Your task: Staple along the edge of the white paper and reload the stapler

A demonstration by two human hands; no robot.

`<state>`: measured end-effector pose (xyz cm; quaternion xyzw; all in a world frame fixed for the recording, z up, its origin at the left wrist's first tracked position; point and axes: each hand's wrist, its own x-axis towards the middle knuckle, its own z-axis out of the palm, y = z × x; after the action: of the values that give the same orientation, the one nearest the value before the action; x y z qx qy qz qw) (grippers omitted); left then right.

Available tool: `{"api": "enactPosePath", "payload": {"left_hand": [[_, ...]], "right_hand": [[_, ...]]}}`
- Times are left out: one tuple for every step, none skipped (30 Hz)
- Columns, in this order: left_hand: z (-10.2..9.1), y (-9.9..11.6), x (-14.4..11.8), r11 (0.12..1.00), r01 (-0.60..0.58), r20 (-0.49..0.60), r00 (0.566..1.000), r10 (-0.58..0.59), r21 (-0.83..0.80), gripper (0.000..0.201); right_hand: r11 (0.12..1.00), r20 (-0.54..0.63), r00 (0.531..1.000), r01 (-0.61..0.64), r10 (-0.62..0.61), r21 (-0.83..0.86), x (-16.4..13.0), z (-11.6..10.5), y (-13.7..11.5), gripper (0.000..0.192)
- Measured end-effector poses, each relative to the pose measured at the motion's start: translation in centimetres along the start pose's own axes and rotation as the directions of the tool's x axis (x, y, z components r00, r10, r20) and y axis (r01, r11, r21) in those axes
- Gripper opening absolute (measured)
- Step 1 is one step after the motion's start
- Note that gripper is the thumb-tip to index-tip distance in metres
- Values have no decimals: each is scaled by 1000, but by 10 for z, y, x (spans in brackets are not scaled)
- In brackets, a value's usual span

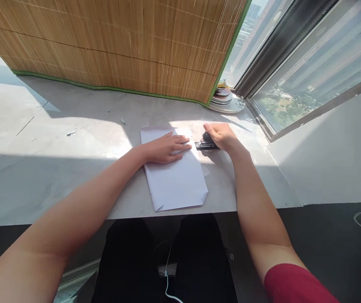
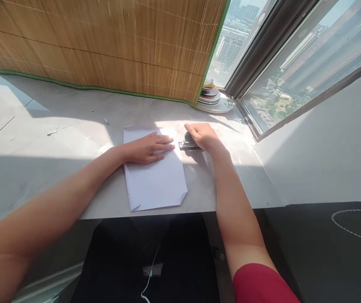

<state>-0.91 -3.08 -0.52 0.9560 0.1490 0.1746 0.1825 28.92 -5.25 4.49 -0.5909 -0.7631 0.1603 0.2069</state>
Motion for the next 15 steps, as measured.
{"api": "enactPosePath", "payload": {"left_hand": [[-1,0,0,1000,1,10,1000,-2,9,43],[-1,0,0,1000,3,22,1000,-3,21,44],[-2,1,-1,999,4,34,999,-5,33,44],[-3,1,-1,999,6,42,999,-8,46,44],[-3,2,-1,998,11,47,999,-14,61,44],[-4,2,-2,997,18,49,999,-22,77,44],[-5,2,-2,995,25,50,998,-30,96,44],[-5,3,-2,993,30,49,998,-36,113,43],[-6,3,-2,991,30,46,998,-36,129,42],[-7,3,-2,990,27,41,999,-33,141,42],[-8,3,-2,988,23,32,999,-28,150,40],[-9,3,-1,988,19,20,1000,-23,155,38],[-10,3,0,987,20,6,1000,-21,158,35],[-10,3,0,987,27,-10,1000,-26,157,32],[-11,3,1,988,41,-26,999,-38,150,28]], "right_hand": [[999,40,998,49,-50,25,-2,-4,2,60],[994,89,991,95,-99,46,-3,-9,5,55],[990,139,981,129,-137,62,-5,-13,9,49],[987,179,971,146,-157,73,-6,-17,12,45],[986,201,967,146,-158,74,-7,-20,16,44],[989,200,969,134,-144,65,-7,-21,19,44],[992,182,975,117,-124,49,-7,-21,22,43],[995,149,984,99,-102,30,-6,-20,24,43],[997,95,992,77,-78,11,-5,-19,25,43],[999,13,999,51,-51,-2,-3,-16,24,43],[1000,-89,996,20,-20,0,-1,-12,21,43],[1000,-202,979,-11,15,19,1,-8,17,42],[998,-311,949,-39,54,52,3,-3,10,41],[994,-400,912,-59,92,94,4,2,3,41],[988,-459,880,-68,124,137,5,8,-5,41]]}}
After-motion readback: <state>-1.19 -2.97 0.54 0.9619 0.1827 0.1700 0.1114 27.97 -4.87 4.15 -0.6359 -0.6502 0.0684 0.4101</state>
